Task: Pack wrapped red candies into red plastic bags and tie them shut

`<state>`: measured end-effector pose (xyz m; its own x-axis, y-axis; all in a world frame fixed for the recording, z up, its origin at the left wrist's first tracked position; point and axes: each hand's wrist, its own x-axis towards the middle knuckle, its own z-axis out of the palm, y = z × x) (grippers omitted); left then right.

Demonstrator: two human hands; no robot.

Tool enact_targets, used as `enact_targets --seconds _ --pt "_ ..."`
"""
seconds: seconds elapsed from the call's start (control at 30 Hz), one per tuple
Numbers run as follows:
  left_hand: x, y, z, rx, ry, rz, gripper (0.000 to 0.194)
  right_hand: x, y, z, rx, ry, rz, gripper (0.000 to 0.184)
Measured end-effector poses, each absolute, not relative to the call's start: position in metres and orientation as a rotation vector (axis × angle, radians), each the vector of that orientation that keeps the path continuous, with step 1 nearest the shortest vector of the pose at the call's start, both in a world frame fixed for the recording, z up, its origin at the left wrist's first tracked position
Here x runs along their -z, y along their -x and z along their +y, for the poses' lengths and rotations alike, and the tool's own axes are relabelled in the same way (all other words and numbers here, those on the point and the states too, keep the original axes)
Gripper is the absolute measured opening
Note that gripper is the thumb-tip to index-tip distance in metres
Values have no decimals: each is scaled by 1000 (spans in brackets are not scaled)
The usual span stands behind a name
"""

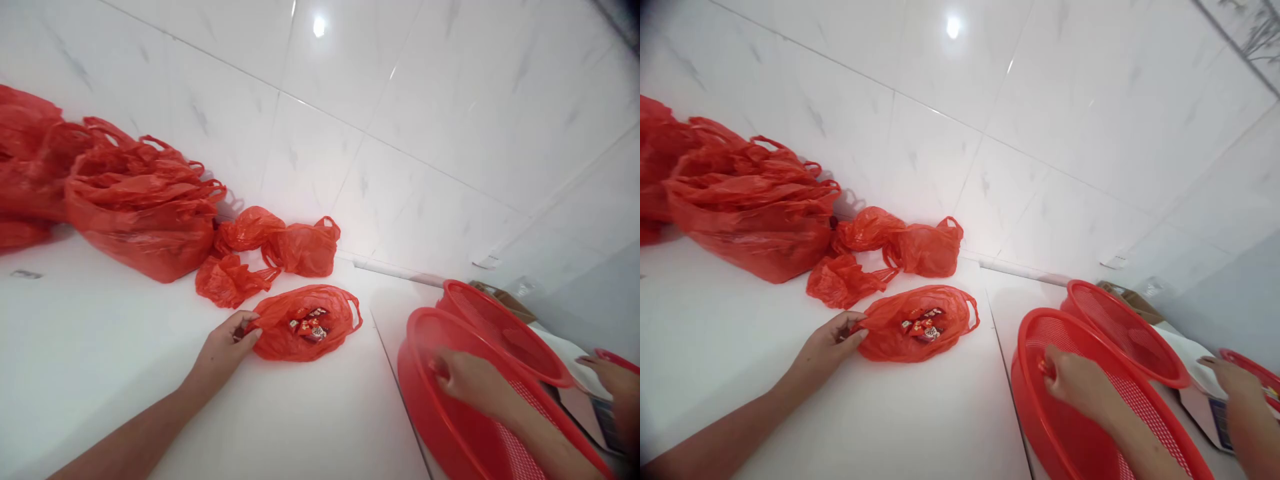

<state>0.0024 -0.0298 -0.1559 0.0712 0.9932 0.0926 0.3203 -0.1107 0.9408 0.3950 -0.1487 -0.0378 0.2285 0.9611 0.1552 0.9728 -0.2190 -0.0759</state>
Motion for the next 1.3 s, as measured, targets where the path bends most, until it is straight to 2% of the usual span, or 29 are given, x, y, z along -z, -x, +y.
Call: enact_targets --seconds 0.13,0.2,0.4,0.63,0.7,0.83,1.03,1.17,1.3 --pt "159 -2 -29 -1083 -1520 1334 31 4 -371 -143 505 2183 -1927 17" --pt "157 -2 -30 -1082 -1497 1320 31 2 -341 -142 551 2012 -1932 18" --pt "152 -2 -32 -1074 -1460 1317 30 49 -245 -107 21 1796 -2135 6" --pt "155 0 -29 -1128 -1453 1267 30 85 -219 -40 -182 1799 -2088 14" --pt "157 1 -27 -1137 -1448 1262 31 91 -224 -33 -219 1774 -2007 16" --pt "161 2 -24 -1113 -1419 1240 33 110 -240 -36 -248 1749 -1967 5" --pt "164 3 -21 -1201 -1401 1240 32 136 -251 -50 -238 1741 -2059 1" --pt "160 6 -20 -1331 -1457 1360 33 139 -247 -51 -308 1712 -2091 11" --pt "143 3 -29 -1585 -1936 1478 28 138 -239 -47 -201 1745 -1989 15"
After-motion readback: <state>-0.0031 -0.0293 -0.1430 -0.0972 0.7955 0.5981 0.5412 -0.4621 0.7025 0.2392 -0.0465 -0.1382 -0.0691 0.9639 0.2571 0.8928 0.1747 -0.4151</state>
